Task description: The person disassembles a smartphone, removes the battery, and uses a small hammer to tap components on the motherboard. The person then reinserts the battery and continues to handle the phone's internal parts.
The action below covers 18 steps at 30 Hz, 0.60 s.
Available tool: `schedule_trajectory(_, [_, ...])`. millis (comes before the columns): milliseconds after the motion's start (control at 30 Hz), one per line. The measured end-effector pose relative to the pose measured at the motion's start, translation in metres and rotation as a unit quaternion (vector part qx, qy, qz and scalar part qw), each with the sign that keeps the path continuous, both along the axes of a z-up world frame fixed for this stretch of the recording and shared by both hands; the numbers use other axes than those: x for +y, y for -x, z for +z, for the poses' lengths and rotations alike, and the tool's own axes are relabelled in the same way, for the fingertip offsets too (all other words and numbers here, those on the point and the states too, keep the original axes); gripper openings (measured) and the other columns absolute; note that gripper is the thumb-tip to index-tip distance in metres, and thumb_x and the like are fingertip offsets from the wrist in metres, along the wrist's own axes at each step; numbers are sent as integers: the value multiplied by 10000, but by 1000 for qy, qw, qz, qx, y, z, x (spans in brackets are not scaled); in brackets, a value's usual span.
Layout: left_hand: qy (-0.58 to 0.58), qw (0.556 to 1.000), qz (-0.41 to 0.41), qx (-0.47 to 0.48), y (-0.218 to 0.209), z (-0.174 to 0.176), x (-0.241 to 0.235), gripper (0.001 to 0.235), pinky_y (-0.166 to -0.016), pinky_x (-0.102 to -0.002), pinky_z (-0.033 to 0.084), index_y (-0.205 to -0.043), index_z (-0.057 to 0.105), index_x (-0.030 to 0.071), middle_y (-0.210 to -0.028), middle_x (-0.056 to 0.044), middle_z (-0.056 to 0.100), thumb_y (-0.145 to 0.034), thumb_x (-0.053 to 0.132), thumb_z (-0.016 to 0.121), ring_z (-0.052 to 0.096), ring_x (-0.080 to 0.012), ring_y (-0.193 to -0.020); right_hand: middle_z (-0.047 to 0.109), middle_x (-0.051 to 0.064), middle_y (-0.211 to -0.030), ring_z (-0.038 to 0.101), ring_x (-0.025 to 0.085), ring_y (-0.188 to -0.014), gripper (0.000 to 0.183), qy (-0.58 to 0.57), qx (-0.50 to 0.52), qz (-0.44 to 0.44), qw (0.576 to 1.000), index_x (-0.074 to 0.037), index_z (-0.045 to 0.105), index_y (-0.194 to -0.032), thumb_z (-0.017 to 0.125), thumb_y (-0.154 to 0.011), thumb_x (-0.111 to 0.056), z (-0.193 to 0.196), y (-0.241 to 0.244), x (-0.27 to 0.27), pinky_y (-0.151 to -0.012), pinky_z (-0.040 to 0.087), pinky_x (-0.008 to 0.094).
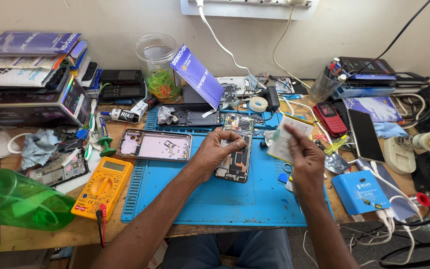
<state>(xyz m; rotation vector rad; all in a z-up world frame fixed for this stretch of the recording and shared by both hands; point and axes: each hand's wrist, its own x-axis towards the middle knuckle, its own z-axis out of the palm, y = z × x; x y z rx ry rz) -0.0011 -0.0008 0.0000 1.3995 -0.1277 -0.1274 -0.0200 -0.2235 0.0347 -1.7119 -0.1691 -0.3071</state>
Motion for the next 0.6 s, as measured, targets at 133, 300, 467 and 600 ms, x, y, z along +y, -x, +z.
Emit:
schedule_trajectory(133, [-11, 1000, -19, -19, 4, 0, -1, 250, -852, -323, 639, -879, 760, 92, -1183, -66, 522, -827, 332, 806, 628, -161, -1067, 707, 178, -1300, 735, 200, -1078, 809, 74, -23, 85, 993, -162, 349, -1629, 713, -920, -23, 0, 3, 18, -882, 635, 313])
schedule_trajectory(300, [-45, 996, -55, -45, 7, -2, -1, 280, -894, -328, 611, -916, 760, 87, -1186, -80, 507, -875, 364, 779, 598, -168, -1111, 694, 158, -1283, 717, 199, -1126, 977, 51, 5, 156, 986, -190, 193, -1642, 737, -854, 5, 17, -10, 32, -936, 601, 306])
schedule_trajectory(467, [8, 998, -63, -18, 7, 1, -5, 260, -861, -330, 631, -1015, 741, 80, -1201, -113, 565, -910, 317, 759, 650, -163, -1031, 651, 177, -1360, 690, 216, -1174, 969, -32, -28, 151, 988, -133, 278, -1627, 766, -811, 52, 25, -15, 27, -978, 593, 335])
schedule_trajectory(600, [74, 997, -32, 4, 13, 12, -3, 477, -825, -313, 631, -1331, 586, 127, -1290, -113, 594, -867, 34, 645, 683, -154, -996, 659, 203, -1274, 687, 234, -1098, 889, 246, -62, -6, 967, -119, 388, -1570, 832, -800, -92, 29, -12, -12, -903, 576, 365])
